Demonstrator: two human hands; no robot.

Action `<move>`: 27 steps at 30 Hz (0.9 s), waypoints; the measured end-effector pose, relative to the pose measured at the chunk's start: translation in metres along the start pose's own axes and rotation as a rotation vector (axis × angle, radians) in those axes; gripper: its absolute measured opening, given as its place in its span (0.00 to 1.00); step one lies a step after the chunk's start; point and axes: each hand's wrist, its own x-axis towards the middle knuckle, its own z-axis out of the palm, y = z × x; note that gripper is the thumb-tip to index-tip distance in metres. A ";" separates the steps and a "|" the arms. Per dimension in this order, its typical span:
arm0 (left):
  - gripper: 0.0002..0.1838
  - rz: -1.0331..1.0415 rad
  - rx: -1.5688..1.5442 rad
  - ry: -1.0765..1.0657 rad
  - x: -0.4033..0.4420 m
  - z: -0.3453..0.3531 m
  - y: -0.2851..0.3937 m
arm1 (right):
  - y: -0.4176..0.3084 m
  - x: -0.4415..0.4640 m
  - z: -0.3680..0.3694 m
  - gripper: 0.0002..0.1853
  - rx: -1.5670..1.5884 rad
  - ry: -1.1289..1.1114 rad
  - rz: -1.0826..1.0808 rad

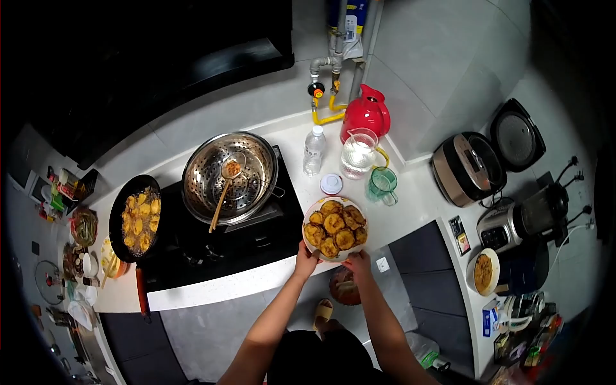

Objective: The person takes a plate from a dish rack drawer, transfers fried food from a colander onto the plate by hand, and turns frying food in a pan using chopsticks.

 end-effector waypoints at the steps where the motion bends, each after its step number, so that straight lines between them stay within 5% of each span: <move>1: 0.25 -0.004 0.018 -0.017 -0.005 -0.003 0.003 | 0.004 -0.006 -0.001 0.24 0.022 -0.001 -0.023; 7: 0.25 -0.012 0.079 -0.143 -0.030 -0.027 0.024 | 0.037 -0.042 0.003 0.18 0.210 -0.033 -0.198; 13: 0.26 -0.040 0.186 -0.283 -0.058 -0.074 0.050 | 0.066 -0.105 0.037 0.13 0.107 0.163 -0.187; 27: 0.28 -0.085 0.196 -0.575 -0.107 -0.117 0.036 | 0.139 -0.200 0.056 0.13 0.352 0.383 -0.327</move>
